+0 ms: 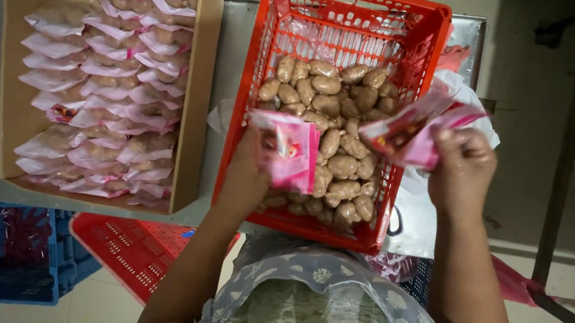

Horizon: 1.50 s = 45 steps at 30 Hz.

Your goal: The person picks up pieces of ginger from a red crate and places them into individual plastic bags, then places the filled bags into a cardboard box.

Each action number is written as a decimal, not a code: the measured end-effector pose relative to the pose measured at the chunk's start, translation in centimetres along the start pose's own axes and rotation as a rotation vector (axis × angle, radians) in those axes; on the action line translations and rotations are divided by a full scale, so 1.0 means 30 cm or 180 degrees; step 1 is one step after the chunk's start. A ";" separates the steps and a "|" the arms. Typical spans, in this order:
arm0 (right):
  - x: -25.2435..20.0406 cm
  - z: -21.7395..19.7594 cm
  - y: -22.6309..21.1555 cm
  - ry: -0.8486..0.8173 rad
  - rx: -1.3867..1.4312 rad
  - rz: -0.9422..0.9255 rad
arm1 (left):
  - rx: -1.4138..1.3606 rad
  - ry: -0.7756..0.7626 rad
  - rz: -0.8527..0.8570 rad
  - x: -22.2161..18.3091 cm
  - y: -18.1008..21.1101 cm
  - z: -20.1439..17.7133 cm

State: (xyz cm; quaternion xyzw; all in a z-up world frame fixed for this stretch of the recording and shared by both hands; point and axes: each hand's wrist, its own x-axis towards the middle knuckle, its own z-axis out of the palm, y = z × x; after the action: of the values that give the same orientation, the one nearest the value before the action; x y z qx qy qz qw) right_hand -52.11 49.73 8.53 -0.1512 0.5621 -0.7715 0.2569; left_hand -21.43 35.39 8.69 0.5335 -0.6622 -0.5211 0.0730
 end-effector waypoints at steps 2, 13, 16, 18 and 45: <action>-0.038 -0.013 0.001 -0.0341 -0.2143 0.0224 | 0.1914 0.0749 0.0349 -0.019 0.011 -0.009; -0.247 0.211 0.124 -0.2013 -0.2054 -0.0267 | 0.0019 -0.0301 0.0915 -0.046 0.133 0.208; -0.243 0.209 0.102 -0.2134 -0.1898 -0.0296 | -0.0032 -0.0388 0.0790 -0.030 0.104 0.187; -0.245 0.215 0.087 -0.2162 -0.1718 -0.0249 | -0.0003 -0.0522 0.0615 -0.010 0.074 0.176; -0.134 0.071 0.102 -0.0725 -0.3743 -0.1557 | 0.0090 -0.0556 0.0289 0.102 0.232 0.300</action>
State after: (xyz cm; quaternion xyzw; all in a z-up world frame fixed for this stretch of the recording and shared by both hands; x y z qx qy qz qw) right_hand -47.00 49.60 6.56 -0.4713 0.8095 -0.3501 0.0060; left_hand -32.97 37.73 8.61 0.4565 -0.6968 -0.5524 0.0309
